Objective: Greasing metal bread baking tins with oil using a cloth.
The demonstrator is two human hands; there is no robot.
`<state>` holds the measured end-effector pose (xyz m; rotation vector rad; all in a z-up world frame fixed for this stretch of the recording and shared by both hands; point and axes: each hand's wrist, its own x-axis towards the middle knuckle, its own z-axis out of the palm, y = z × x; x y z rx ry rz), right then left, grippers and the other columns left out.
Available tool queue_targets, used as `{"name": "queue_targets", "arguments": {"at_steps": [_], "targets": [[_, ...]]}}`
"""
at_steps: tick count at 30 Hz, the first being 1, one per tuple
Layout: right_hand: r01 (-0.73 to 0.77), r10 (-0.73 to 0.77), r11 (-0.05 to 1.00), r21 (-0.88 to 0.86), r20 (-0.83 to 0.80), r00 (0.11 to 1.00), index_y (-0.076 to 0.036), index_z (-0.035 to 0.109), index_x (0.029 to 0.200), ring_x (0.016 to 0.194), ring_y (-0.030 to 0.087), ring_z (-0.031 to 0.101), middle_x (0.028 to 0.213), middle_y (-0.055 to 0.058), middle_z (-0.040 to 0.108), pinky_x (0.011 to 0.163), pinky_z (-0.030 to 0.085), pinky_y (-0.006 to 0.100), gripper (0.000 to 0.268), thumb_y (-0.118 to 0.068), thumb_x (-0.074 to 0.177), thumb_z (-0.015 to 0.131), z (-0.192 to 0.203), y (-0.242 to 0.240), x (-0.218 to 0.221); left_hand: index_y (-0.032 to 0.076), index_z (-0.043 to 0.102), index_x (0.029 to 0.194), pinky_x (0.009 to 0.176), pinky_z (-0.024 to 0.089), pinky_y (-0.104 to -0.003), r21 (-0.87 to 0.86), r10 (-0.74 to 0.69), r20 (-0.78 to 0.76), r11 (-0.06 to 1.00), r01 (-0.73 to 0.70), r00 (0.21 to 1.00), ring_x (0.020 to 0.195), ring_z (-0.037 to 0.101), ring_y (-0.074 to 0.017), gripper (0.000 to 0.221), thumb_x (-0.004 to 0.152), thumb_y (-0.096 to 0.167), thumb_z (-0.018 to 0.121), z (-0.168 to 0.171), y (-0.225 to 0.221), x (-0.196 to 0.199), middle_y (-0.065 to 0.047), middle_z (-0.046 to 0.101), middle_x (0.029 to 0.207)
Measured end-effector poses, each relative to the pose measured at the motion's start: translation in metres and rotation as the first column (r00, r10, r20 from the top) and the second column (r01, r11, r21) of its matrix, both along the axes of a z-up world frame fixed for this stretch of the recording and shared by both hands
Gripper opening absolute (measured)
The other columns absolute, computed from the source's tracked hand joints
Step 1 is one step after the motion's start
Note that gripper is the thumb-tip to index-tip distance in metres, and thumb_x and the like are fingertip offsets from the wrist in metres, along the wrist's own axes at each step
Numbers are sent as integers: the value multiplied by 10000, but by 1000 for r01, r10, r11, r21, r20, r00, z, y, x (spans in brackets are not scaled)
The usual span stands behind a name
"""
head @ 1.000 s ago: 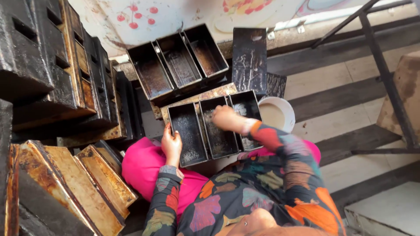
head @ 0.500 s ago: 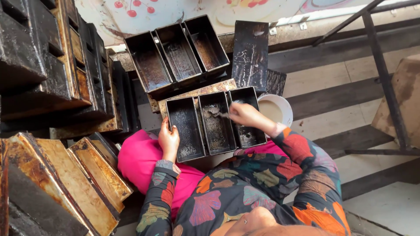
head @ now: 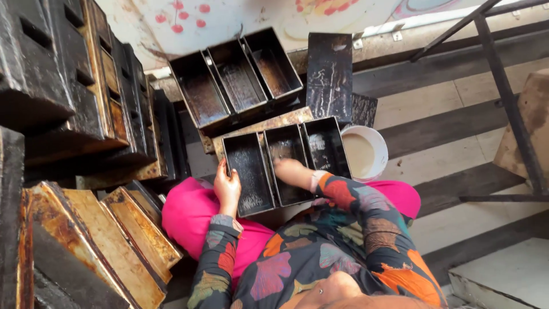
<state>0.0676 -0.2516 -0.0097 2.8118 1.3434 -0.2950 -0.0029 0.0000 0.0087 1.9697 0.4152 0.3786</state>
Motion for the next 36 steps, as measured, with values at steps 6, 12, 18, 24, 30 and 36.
{"name": "queue_targets", "arguments": {"at_steps": [6,12,18,24,30,36], "targets": [[-345,351,936,74,-279,894,-48,757,785,802,360,714,859,162,726,717,588,453,135,-121,806,646,4,-18,-29,71,584,1384,838,560,-339,-48,19,-92,999,-23,996,920,758,-255,477,914,102,659,22,-3,2,-140,732,1246],[-295,299,953,-75,49,953,-78,754,802,804,296,712,896,110,712,664,595,400,119,-118,808,642,5,3,59,84,589,1401,847,560,-350,-10,23,-128,1000,-25,991,949,742,-282,481,927,115,671,15,-2,0,-163,750,1173],[-23,24,1000,-7,206,978,-102,756,844,865,291,699,933,87,693,676,593,401,127,-186,782,684,-11,11,82,78,587,1388,903,551,-347,-37,18,-103,999,-21,995,1058,736,-287,469,926,117,659,42,-4,1,-136,734,1253],[-35,62,950,-312,80,995,-98,774,927,849,276,713,967,106,724,664,596,372,155,-158,826,673,-23,-11,1,65,597,1372,913,548,-344,3,45,-41,999,-45,998,1094,730,-274,475,907,110,685,11,-5,1,-135,724,1265],[-170,77,967,-188,-422,903,-33,765,848,834,398,700,883,194,741,724,574,475,164,-166,821,672,-37,-21,-29,40,583,1376,942,531,-315,-97,23,-43,995,-28,999,1106,730,-228,475,912,91,673,9,-7,3,-139,732,1264],[-107,73,994,-16,-635,769,2,764,950,868,403,699,915,228,736,745,556,459,226,-111,777,674,32,-38,-16,-25,532,1393,1002,496,-289,-267,41,102,964,-12,994,1136,705,-216,467,939,6,632,-17,-28,2,-171,719,1275]]}}
